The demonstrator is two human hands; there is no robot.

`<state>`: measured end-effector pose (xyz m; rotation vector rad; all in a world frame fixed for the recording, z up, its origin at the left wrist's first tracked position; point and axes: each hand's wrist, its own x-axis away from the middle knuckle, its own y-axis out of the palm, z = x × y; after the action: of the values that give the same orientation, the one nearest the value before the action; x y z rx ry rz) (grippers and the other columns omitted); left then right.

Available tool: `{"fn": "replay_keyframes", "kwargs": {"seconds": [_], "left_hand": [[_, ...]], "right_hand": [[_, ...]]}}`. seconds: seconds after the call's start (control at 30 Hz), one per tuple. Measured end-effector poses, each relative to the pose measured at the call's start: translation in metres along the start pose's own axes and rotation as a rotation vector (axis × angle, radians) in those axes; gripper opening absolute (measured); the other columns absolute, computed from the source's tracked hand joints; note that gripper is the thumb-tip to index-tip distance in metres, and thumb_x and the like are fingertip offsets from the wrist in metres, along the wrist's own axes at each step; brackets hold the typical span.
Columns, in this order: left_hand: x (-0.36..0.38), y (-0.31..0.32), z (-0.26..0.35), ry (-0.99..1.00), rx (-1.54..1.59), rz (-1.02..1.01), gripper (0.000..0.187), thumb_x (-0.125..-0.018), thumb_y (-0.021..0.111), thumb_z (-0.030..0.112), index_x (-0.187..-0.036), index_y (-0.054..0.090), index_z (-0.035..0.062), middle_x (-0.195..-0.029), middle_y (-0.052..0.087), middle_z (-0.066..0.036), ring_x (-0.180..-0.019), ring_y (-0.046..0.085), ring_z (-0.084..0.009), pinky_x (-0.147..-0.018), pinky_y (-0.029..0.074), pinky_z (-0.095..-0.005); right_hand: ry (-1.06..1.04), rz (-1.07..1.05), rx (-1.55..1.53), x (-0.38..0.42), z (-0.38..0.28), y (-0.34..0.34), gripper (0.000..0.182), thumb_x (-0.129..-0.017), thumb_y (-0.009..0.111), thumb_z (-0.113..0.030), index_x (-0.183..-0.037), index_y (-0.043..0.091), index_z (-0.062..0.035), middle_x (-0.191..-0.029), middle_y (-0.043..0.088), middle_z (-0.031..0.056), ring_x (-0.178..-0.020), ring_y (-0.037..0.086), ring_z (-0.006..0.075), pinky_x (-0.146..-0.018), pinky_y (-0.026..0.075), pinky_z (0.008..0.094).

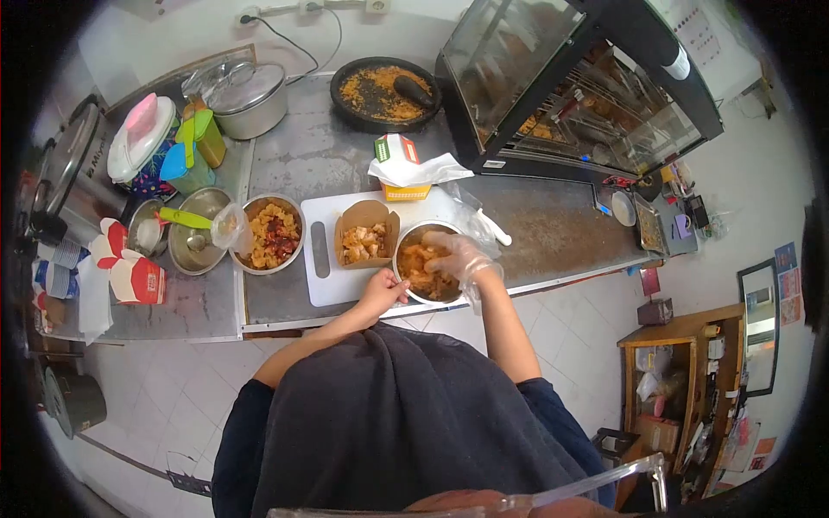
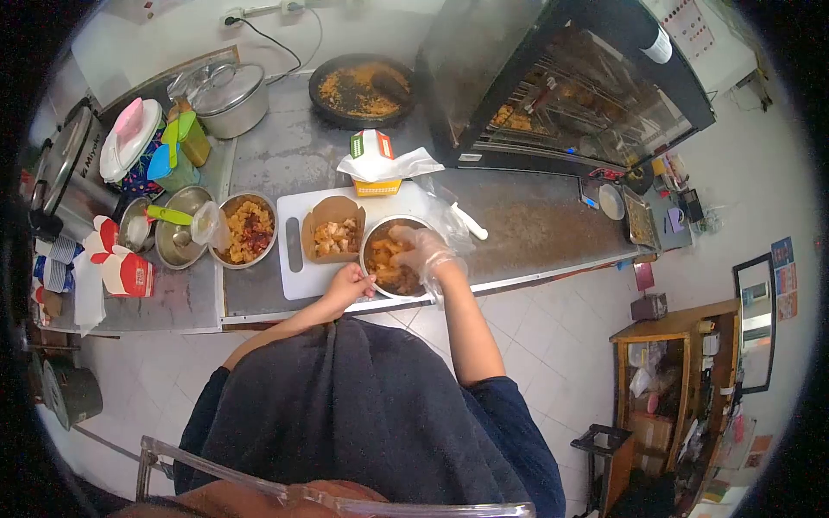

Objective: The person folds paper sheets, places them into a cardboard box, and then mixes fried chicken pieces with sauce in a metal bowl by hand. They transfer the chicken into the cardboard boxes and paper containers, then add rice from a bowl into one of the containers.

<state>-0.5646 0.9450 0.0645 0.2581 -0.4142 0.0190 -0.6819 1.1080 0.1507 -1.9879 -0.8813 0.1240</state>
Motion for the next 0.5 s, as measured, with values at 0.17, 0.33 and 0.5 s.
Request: {"fn": "replay_keyframes", "kwargs": {"seconds": [0.17, 0.33, 0.5], "left_hand": [[-0.003, -0.001, -0.002, 0.012, -0.074, 0.001, 0.017, -0.089, 0.058, 0.008, -0.085, 0.043, 0.0032, -0.071, 0.059, -0.008, -0.061, 0.057, -0.0130, -0.056, 0.047, -0.0253], [-0.003, -0.001, -0.003, 0.018, -0.078, 0.004, 0.017, -0.088, 0.059, 0.008, -0.085, 0.043, 0.0030, -0.072, 0.059, -0.009, -0.060, 0.057, -0.0130, -0.055, 0.046, -0.0251], [-0.002, -0.001, -0.001, 0.005, -0.062, 0.005, 0.016, -0.088, 0.059, 0.008, -0.086, 0.043, 0.0025, -0.072, 0.060, -0.009, -0.060, 0.057, -0.0129, -0.055, 0.046, -0.0250]], "right_hand": [[0.227, -0.097, 0.111, -0.013, -0.004, 0.024, 0.090, -0.054, 0.083, -0.031, -0.133, 0.042, -0.0140, -0.124, 0.049, 0.0259, -0.115, 0.050, 0.0373, -0.096, 0.042, 0.0376], [0.236, -0.105, 0.021, -0.023, 0.011, 0.054, 0.087, -0.052, 0.080, -0.033, -0.129, 0.045, -0.0143, -0.121, 0.047, 0.0255, -0.113, 0.050, 0.0375, -0.096, 0.042, 0.0383], [0.234, 0.213, 0.345, -0.001, -0.013, 0.048, 0.068, -0.059, 0.077, -0.018, -0.121, 0.051, -0.0260, -0.113, 0.045, 0.0230, -0.094, 0.057, 0.0383, -0.082, 0.049, 0.0432]]}}
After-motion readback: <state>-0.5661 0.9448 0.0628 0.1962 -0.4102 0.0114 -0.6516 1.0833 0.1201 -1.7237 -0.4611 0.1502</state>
